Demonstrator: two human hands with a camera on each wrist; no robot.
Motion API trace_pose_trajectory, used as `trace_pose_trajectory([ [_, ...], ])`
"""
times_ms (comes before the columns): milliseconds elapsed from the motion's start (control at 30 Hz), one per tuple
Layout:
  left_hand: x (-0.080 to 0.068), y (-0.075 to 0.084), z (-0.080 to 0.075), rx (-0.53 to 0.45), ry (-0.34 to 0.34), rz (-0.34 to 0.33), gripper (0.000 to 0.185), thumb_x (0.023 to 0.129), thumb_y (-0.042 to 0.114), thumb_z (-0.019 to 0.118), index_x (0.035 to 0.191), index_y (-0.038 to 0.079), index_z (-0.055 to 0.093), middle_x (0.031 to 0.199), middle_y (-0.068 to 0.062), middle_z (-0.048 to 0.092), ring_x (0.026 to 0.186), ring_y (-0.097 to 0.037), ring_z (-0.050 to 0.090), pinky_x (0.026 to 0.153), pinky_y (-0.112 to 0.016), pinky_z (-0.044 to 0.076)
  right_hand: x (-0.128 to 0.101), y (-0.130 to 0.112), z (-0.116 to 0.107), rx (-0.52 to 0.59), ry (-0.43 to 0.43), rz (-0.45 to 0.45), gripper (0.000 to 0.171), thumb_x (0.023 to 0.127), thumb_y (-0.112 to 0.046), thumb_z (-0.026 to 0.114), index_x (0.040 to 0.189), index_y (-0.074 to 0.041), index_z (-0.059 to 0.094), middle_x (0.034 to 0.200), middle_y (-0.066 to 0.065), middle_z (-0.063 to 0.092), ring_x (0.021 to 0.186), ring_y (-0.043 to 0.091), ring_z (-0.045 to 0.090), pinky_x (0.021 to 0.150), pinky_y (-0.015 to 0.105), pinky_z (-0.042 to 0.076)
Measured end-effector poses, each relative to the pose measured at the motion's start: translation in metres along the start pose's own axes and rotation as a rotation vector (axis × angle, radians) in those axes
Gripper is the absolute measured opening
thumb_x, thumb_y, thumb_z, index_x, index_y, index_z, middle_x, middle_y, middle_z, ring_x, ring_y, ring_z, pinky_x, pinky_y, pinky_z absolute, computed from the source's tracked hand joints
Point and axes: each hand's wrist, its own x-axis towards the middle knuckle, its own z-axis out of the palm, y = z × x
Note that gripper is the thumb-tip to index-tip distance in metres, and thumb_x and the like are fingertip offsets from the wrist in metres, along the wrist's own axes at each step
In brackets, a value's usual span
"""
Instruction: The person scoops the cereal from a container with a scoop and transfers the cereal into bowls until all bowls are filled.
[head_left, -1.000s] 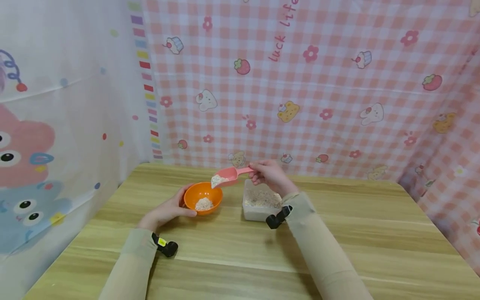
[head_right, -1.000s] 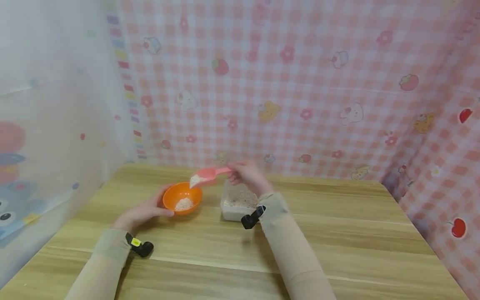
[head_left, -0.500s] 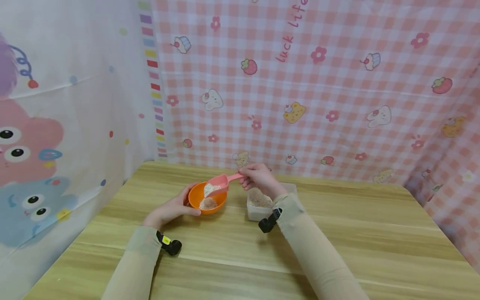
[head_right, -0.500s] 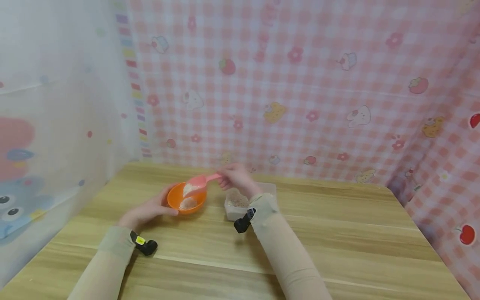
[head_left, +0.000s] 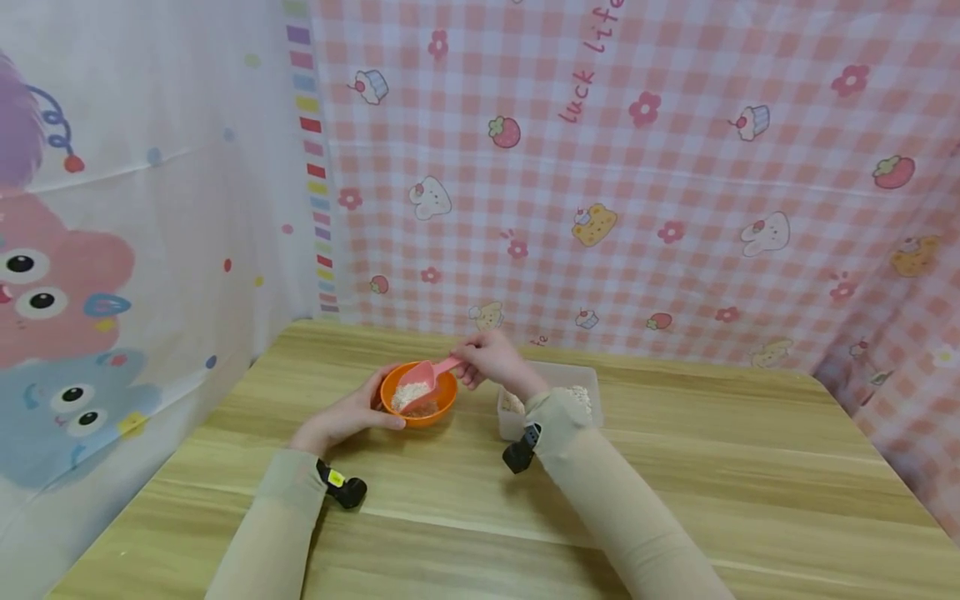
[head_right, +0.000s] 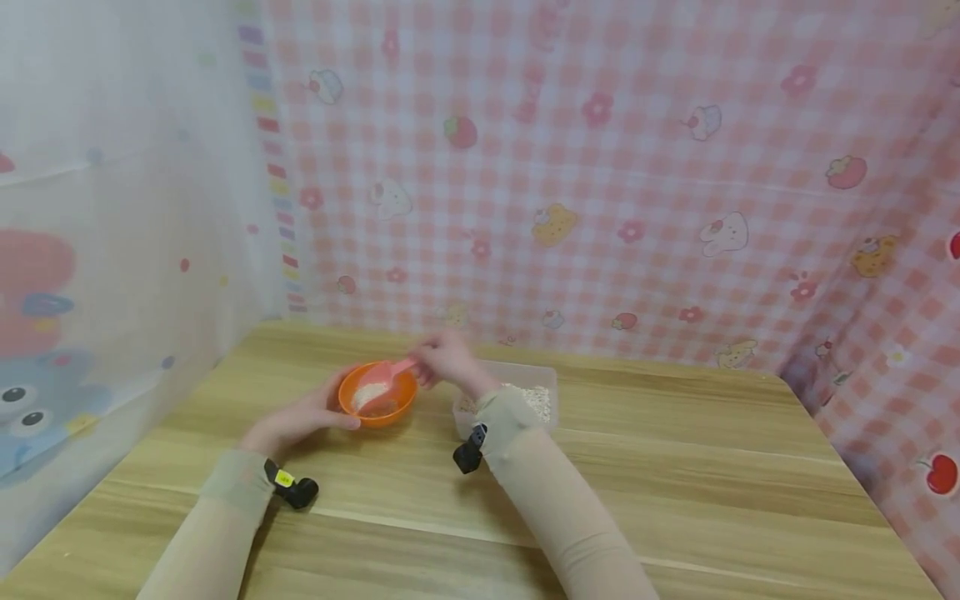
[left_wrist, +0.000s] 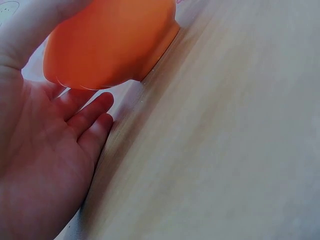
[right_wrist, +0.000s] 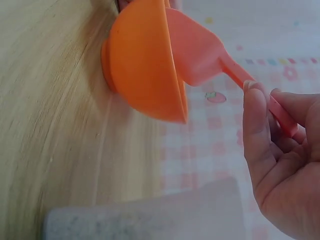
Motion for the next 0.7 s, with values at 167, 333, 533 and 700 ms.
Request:
trace_pose_trajectory([
  [167, 0.000, 0.001, 0.000, -0.008, -0.006, 0.009, 0.099, 0.081, 0.009, 0.078, 0.153, 0.006, 0.011, 0.154, -0.020, 0.022, 0.141, -0.034, 0.019, 0.115, -0.051, 0.011, -0.002, -0.009, 0.007, -0.138, -0.029, -0.071, 0.022, 0.098, -0.014, 0.057, 0.094, 0.004, 0.070, 0.068, 0.013, 0.066, 0.051, 0.015, 0.059, 0.054, 0.035, 0.057],
  [333, 0.001, 0.000, 0.001, -0.008, -0.005, 0.010, 0.098, 0.080, 0.008, 0.078, 0.153, 0.007, 0.012, 0.153, -0.019, 0.023, 0.140, -0.033, 0.021, 0.115, -0.049, 0.013, -0.008, -0.019, 0.007, -0.249, -0.051, -0.162, 0.020, 0.099, -0.013, 0.057, 0.093, 0.002, 0.070, 0.066, 0.011, 0.064, 0.051, 0.016, 0.059, 0.055, 0.040, 0.057],
  [533, 0.003, -0.002, 0.001, -0.009, -0.001, 0.009, 0.098, 0.079, 0.010, 0.080, 0.153, 0.009, 0.014, 0.154, -0.017, 0.024, 0.139, -0.032, 0.023, 0.114, -0.049, 0.015, -0.013, -0.028, -0.002, -0.271, -0.029, -0.170, 0.019, 0.098, -0.011, 0.056, 0.094, 0.002, 0.068, 0.066, 0.012, 0.062, 0.049, 0.015, 0.057, 0.050, 0.031, 0.055],
  [700, 0.003, -0.006, -0.001, 0.000, 0.005, 0.028, 0.097, 0.080, 0.009, 0.079, 0.152, 0.007, 0.016, 0.153, -0.019, 0.024, 0.139, -0.034, 0.023, 0.114, -0.050, 0.013, -0.014, -0.028, -0.014, -0.258, 0.001, -0.161, 0.020, 0.098, -0.012, 0.057, 0.090, 0.001, 0.069, 0.064, 0.012, 0.063, 0.049, 0.016, 0.058, 0.050, 0.033, 0.055],
])
